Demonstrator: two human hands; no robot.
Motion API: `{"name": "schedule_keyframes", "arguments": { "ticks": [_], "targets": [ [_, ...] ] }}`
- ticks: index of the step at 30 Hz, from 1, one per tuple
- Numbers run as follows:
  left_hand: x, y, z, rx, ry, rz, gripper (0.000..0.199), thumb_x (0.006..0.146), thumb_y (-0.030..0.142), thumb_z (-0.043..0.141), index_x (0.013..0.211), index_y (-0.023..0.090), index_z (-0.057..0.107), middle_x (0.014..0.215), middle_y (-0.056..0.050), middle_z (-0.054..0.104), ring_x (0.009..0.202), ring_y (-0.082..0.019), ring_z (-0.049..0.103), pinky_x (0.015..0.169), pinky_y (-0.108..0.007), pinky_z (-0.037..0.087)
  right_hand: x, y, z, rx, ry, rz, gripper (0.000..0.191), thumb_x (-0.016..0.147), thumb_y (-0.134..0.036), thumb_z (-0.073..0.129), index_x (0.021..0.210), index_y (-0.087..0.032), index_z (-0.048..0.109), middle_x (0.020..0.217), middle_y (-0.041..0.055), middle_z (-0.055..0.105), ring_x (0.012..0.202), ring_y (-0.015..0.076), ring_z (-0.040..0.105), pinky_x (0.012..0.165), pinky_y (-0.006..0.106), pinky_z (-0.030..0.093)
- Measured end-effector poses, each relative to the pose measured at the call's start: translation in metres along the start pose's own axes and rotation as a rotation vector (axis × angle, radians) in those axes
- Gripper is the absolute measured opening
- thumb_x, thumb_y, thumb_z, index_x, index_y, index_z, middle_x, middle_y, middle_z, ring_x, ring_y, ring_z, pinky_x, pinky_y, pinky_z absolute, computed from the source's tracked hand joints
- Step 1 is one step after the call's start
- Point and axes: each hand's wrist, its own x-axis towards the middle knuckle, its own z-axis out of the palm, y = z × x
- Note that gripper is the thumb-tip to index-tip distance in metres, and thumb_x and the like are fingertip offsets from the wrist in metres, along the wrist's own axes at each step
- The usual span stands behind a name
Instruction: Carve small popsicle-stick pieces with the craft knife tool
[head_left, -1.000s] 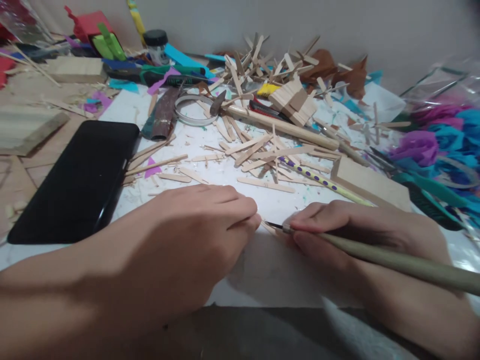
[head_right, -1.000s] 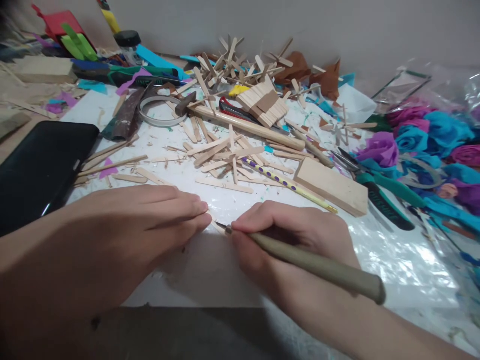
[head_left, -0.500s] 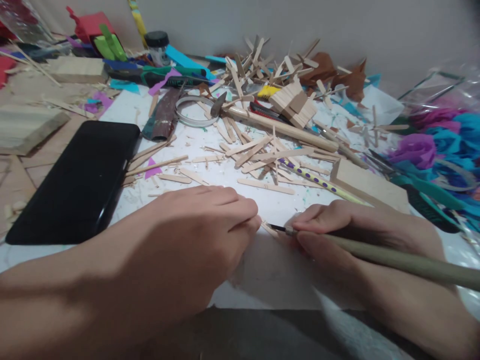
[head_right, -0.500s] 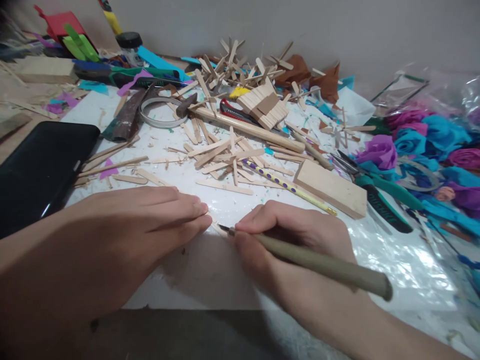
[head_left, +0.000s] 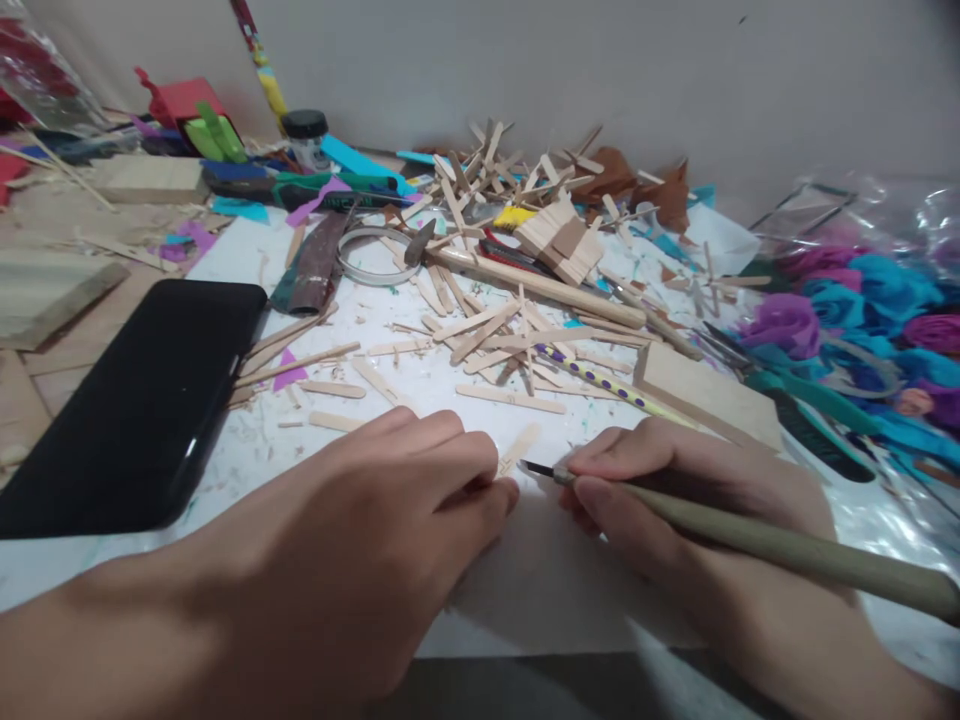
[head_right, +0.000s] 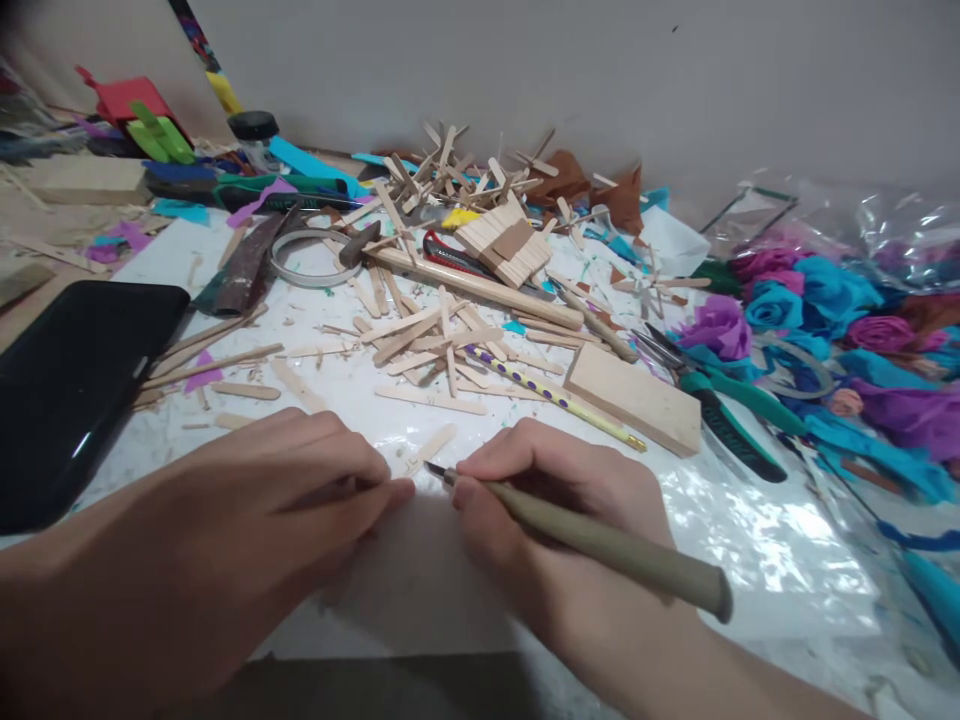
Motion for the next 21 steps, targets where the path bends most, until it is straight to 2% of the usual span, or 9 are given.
{"name": "schedule_keyframes", "arguments": {
  "ticks": [3, 8, 14, 21],
  "targets": [
    [-0.001, -0.004, -0.003, 0.004, 0.022, -0.005, 0.012, 0.096, 0.013, 0.057, 0.099, 0.022, 0.066, 0.100, -0.001, 0.065, 0.089, -0.023, 0.055, 0.081, -0.040, 0.039, 0.001, -0.001, 0.001, 0.002, 0.037, -0.011, 0.011, 0.088, -0.036, 0.082, 0.079, -0.030, 0.081, 0.074, 0.0011, 0.084, 0.052, 0.0173, 0.072, 0.040, 0.022, 0.054],
    [-0.001, -0.009, -0.007, -0.009, -0.021, 0.010, 0.017, 0.103, 0.013, 0.056, 0.092, 0.022, 0.065, 0.095, 0.001, 0.063, 0.086, -0.020, 0.052, 0.081, -0.040, 0.034, 0.003, -0.002, 0.004, 0.010, 0.036, -0.002, 0.011, 0.086, -0.037, 0.084, 0.077, -0.031, 0.082, 0.073, 0.0010, 0.084, 0.052, 0.0176, 0.074, 0.040, 0.020, 0.053],
    [-0.001, -0.010, -0.008, -0.048, -0.020, 0.008, 0.016, 0.094, 0.008, 0.062, 0.094, 0.024, 0.058, 0.098, 0.003, 0.062, 0.089, -0.020, 0.052, 0.086, -0.038, 0.036, 0.002, -0.003, 0.004, -0.029, 0.043, -0.004, 0.013, 0.084, -0.037, 0.085, 0.074, -0.029, 0.083, 0.069, 0.0015, 0.083, 0.050, 0.0162, 0.072, 0.041, 0.019, 0.053],
    [-0.001, -0.013, -0.005, -0.053, -0.041, 0.033, 0.018, 0.093, 0.006, 0.063, 0.097, 0.024, 0.060, 0.099, 0.004, 0.064, 0.094, -0.019, 0.056, 0.090, -0.036, 0.039, 0.002, -0.004, 0.005, -0.066, 0.037, -0.015, 0.010, 0.086, -0.035, 0.083, 0.077, -0.030, 0.083, 0.071, 0.0007, 0.084, 0.052, 0.0165, 0.073, 0.042, 0.018, 0.054]
  ]
}}
